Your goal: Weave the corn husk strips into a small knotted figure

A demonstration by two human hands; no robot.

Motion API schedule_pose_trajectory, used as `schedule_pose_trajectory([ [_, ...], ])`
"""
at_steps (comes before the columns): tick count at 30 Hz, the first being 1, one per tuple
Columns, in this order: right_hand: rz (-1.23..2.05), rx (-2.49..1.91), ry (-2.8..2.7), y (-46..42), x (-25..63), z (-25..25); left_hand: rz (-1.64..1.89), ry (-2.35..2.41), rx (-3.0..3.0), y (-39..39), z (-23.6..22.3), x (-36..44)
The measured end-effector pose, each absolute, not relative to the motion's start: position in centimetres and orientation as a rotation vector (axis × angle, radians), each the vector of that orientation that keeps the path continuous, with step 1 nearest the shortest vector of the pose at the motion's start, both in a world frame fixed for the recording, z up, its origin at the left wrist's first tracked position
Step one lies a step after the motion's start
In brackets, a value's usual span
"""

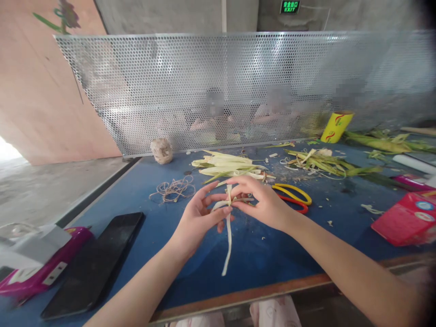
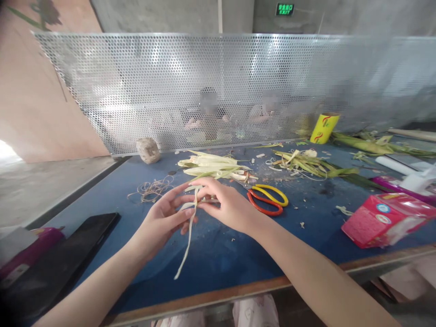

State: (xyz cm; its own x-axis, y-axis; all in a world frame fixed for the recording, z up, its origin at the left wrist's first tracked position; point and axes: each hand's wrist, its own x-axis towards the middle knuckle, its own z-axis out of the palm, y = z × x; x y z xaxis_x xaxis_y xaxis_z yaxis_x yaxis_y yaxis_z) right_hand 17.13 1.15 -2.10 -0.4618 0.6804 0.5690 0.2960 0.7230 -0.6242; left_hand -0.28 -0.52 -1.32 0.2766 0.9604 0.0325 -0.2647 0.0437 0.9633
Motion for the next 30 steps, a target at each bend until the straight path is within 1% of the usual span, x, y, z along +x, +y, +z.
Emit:
schedule_pose_trajectory([
  [4,0.597,-0.688,-2.084,0.88,16.97,-1.95,1.193,0.804,1.205,-0.53,-1.36,-0.18],
  [8,0.672,-0.697,-1.965,0.82,16.74,-1.6,1.201,0.82,1.201,-0.61,-1.26,-0.15],
  [16,1.0,-0.807,-1.695,1.19,16.32,-1.94,1.099,0.819,1.161,-0.52,-1.26,0.05],
  [26,1.18,-0.78,-1.545,1.15,16.37,-1.55,1.082,0.8,1.165,-0.49,-1.44,0.1],
  [28,1.228,-0.779,-1.544,1.33,16.55,-1.58,1.106,0.842,1.129,-0.4,-1.32,-0.04],
  [30,1.208,-0.804,-1.567,1.58,16.74,-1.63,1.15,0.858,1.075,-0.31,-1.15,-0.19],
])
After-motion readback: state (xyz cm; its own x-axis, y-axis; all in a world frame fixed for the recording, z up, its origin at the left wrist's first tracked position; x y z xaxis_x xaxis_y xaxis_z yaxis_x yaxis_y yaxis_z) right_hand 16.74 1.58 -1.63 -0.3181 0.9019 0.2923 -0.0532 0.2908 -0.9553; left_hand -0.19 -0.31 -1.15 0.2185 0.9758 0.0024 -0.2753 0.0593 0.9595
